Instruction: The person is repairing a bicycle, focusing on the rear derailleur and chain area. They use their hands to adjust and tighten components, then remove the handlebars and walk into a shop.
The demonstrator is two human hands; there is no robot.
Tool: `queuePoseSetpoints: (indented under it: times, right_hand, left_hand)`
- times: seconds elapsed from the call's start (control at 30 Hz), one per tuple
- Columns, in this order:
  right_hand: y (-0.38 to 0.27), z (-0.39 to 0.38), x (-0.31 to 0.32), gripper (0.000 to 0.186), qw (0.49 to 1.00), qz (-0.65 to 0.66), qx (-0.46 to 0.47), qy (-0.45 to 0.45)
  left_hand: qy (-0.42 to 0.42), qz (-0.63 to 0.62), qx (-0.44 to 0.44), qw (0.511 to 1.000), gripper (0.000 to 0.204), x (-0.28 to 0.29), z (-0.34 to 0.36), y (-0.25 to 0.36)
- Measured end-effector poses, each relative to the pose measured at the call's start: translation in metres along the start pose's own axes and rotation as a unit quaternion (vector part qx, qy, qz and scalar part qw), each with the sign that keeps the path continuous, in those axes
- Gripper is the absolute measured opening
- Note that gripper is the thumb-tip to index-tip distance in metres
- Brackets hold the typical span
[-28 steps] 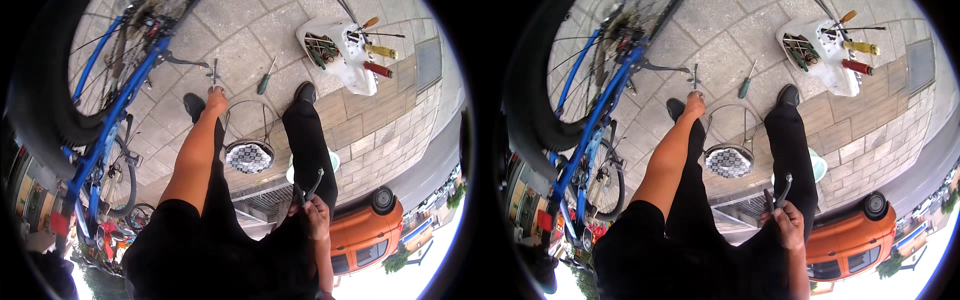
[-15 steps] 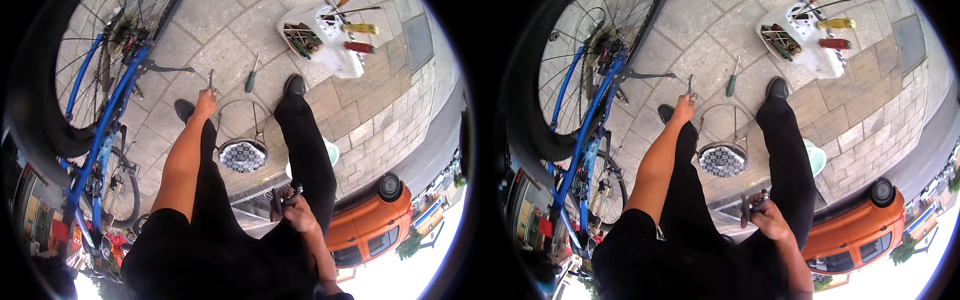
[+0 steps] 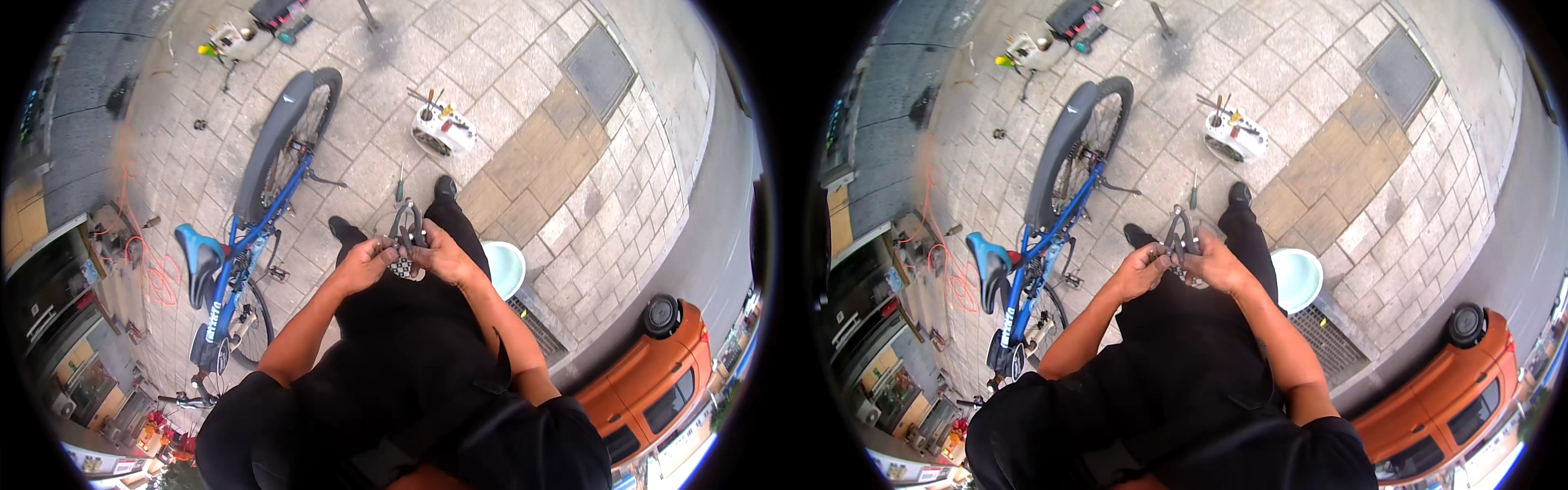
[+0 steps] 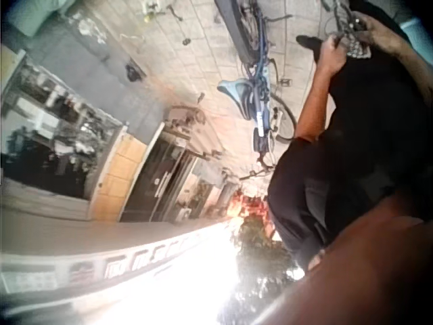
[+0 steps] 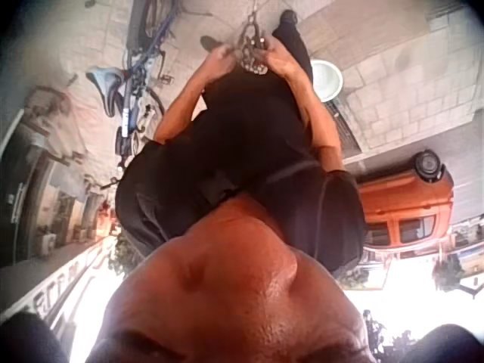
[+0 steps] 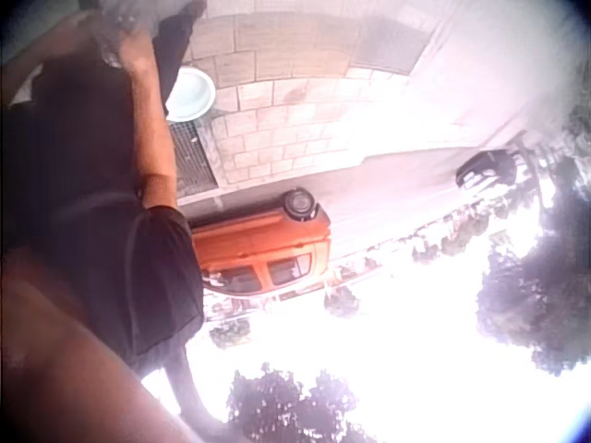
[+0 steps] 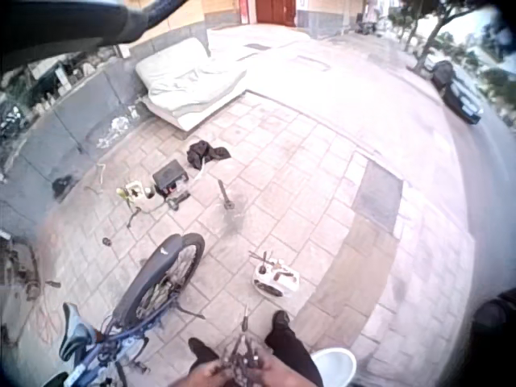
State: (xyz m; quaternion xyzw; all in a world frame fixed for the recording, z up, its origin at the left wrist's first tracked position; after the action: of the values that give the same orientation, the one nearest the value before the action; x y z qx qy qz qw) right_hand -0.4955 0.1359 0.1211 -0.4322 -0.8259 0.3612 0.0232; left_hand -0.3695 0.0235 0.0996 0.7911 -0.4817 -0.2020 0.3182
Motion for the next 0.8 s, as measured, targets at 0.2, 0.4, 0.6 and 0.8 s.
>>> queuePoseSetpoints:
  times: [0.2, 0.4, 0.6, 0.8]
  right_hand:
    - [-0.122, -0.015, -0.004, 0.022, 0.985, -0.123, 0.118, -0.031]
    - [-0.179, 0.004, -0.032, 0.017, 0.975, -0.168, 0.094, -0.113]
    - [-0.243, 0.060, -0.073, 0.014, 0.925, -0.296, 0.207, -0.116]
    - [-0.313, 0.119, -0.105, 0.014, 0.986, -0.064, 0.155, -0.007]
  left_hand:
    - [0.053, -0.024, -0.072, 0.996, 0.031, -0.007, -0.030, 0.112]
    - [0.038, -0.096, -0.111, 0.988, 0.031, 0.016, -0.014, 0.161]
    - [0.039, -0.096, -0.154, 0.983, 0.030, 0.065, 0.035, 0.205]
    - [-0.005, -0.241, -0.166, 0.956, 0.029, 0.138, 0.058, 0.265]
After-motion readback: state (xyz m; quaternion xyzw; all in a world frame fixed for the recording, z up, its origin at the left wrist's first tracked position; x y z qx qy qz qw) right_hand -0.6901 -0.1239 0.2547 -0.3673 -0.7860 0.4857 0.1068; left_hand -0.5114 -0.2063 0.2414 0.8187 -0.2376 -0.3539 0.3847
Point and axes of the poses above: each hand's wrist, its own z-axis towards the middle knuckle, its own x-axis out of the back of the hand, y = z × x, the point moved 7 cm from there along z, towards the middle knuckle, and after that the axes turned 15 degrees about y, right-handed, at the moved point
